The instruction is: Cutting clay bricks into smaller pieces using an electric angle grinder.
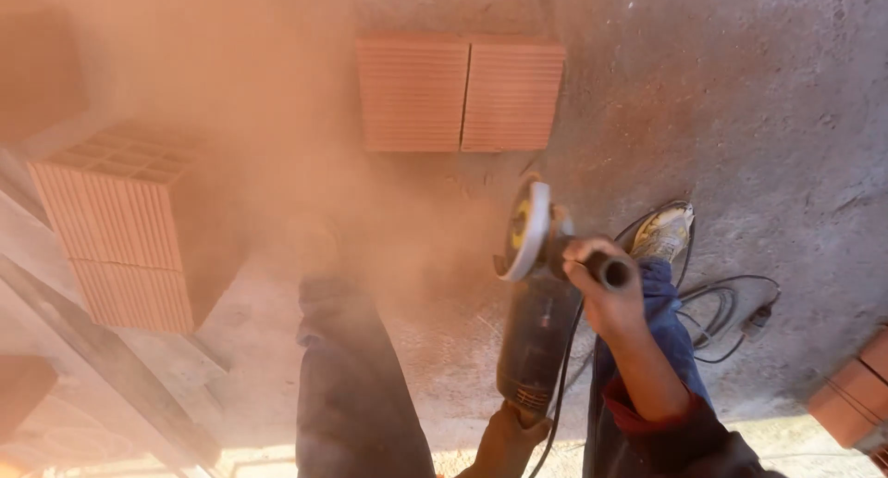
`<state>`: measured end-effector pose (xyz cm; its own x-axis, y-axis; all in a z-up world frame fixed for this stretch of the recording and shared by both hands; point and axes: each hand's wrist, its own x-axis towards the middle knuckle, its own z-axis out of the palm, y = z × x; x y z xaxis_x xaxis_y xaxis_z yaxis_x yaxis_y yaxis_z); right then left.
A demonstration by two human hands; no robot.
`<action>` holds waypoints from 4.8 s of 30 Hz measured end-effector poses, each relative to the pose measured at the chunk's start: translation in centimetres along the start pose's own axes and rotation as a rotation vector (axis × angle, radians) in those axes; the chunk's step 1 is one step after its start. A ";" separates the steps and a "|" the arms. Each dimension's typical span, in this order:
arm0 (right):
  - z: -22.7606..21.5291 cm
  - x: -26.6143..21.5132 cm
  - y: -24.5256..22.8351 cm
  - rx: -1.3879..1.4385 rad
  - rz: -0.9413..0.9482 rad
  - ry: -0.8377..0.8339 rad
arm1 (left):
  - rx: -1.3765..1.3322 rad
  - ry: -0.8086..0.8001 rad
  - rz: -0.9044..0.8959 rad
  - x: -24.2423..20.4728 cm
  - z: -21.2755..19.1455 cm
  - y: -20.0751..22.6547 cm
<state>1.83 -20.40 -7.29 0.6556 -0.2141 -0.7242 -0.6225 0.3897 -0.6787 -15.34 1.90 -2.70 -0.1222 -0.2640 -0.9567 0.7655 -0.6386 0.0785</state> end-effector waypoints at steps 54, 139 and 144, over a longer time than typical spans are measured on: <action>-4.4 -3.5 -11.1 -0.363 -0.635 0.045 | 1.904 0.733 0.673 13.3 -30.9 27.3; 10.8 9.6 -4.8 -0.025 -0.097 0.015 | -0.428 0.253 0.057 -5.4 -5.5 8.8; 10.7 8.1 -3.3 -0.041 -0.020 -0.018 | -0.520 0.288 0.141 -4.6 -3.3 6.2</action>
<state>13.79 -13.80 -9.57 0.6752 -0.2055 -0.7084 -0.6258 0.3488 -0.6977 -7.99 1.56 1.31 0.1227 -0.0678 -0.9901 0.9788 -0.1563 0.1320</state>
